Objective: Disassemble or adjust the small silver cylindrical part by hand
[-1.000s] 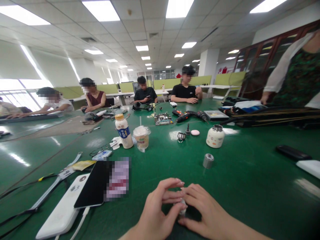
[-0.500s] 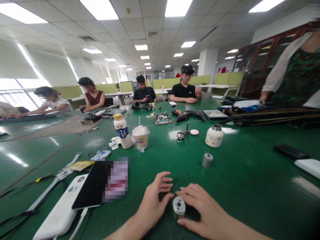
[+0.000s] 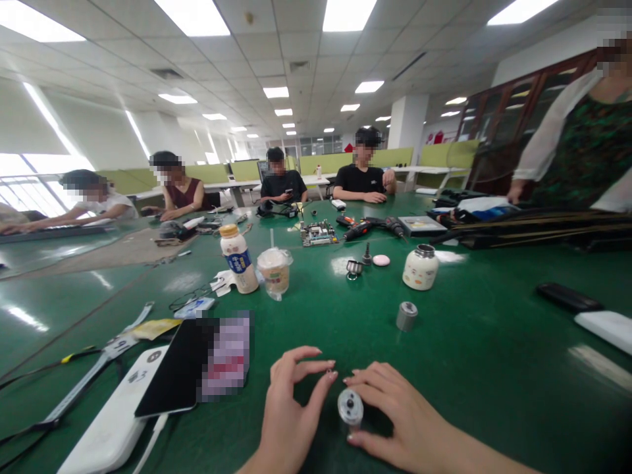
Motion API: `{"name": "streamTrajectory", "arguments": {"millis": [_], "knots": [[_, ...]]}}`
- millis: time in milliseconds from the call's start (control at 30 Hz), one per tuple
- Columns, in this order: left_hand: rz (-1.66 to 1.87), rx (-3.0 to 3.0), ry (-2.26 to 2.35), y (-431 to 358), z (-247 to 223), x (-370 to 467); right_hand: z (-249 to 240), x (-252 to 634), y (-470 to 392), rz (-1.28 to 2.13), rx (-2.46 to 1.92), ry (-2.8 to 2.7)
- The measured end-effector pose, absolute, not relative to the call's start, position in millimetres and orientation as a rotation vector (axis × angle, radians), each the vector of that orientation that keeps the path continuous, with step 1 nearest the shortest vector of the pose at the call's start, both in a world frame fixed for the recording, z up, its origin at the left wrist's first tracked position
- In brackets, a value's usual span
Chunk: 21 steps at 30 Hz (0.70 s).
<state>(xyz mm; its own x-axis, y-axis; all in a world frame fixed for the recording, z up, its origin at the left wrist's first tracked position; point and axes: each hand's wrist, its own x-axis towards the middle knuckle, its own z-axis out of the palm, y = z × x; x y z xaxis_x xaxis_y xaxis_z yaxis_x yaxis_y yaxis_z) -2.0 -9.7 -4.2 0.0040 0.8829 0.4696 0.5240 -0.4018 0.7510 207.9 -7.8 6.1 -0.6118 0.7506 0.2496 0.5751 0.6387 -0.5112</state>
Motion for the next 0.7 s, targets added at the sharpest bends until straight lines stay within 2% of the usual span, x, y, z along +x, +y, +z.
{"name": "streamTrajectory", "arguments": {"millis": [200,700], "knots": [[1.404,2.105,1.313,-25.8,-3.4,4.6,2.9,207.8,-7.9,0.495,-1.008,-2.402],[1.431,2.039,1.273,-26.6,-4.3,6.5,3.3,207.5,-7.7,0.489,-1.0,-2.407]]}}
